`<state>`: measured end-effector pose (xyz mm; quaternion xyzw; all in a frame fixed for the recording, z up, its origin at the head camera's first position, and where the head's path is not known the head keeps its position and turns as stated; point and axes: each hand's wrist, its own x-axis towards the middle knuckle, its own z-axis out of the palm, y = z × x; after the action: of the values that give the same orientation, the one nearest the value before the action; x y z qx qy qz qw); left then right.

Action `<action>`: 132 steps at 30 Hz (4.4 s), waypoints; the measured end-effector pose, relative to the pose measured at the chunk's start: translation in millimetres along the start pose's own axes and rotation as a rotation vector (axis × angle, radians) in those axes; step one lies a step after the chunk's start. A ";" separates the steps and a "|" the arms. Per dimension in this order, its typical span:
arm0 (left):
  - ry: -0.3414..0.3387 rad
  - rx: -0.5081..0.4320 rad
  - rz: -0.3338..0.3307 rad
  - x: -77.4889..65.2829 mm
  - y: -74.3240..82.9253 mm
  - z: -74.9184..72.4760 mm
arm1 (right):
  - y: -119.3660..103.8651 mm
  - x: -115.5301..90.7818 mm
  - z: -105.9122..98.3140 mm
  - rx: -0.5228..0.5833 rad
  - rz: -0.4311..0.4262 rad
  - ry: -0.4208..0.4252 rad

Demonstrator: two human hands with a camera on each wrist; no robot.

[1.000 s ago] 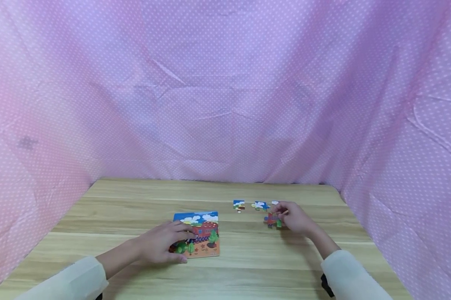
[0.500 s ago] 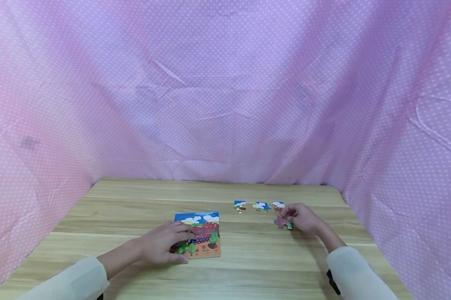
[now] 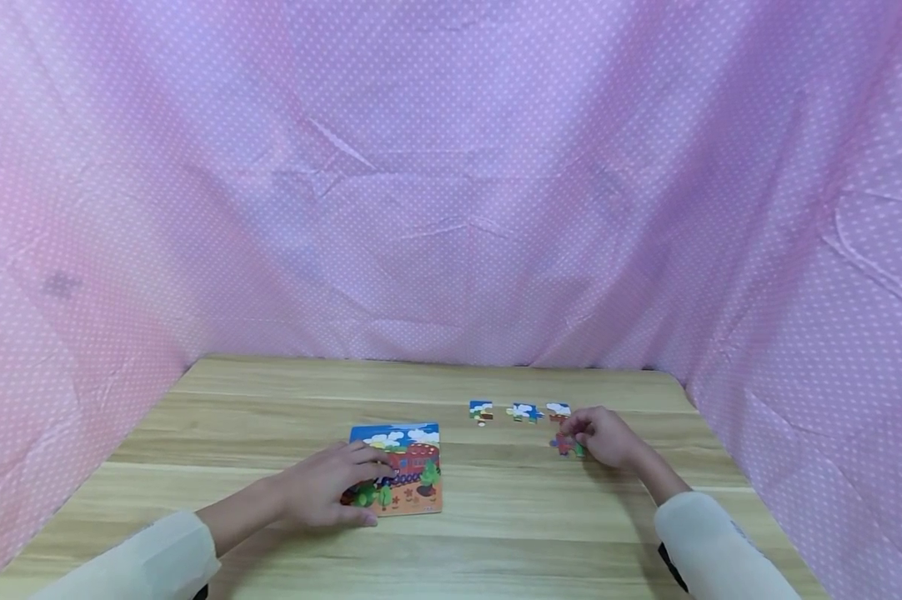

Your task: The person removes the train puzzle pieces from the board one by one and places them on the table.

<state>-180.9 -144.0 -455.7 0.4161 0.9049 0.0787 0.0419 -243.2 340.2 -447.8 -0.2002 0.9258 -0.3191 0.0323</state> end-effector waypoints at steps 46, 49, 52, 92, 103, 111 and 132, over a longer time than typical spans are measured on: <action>0.045 -0.014 -0.017 -12.9 -8.4 -3.3 | -123.5 68.8 68.0 -0.001 -0.151 -0.132; 0.053 -0.012 -0.017 -14.9 -10.0 -1.8 | -132.5 71.9 77.0 -0.005 -0.150 -0.155; 0.058 -0.012 -0.019 -16.4 -10.5 -1.4 | -140.1 74.8 85.3 -0.002 -0.129 -0.177; 0.115 -0.023 0.041 -19.3 -11.9 -0.8 | -195.8 88.2 140.5 -0.144 -0.145 -0.295; 0.113 -0.020 0.036 -19.2 -11.6 -0.3 | -200.1 94.5 141.3 -0.066 -0.012 -0.334; 0.120 -0.019 0.042 -17.7 -14.1 1.8 | -202.2 95.1 140.9 0.011 0.031 -0.358; 0.103 -0.032 0.036 -18.6 -11.7 -2.2 | -198.2 93.3 143.0 0.093 -0.006 -0.343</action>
<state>-177.9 -165.9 -455.5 0.4268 0.8970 0.1152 0.0006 -232.6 79.2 -435.3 -0.2530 0.8903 -0.3226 0.1980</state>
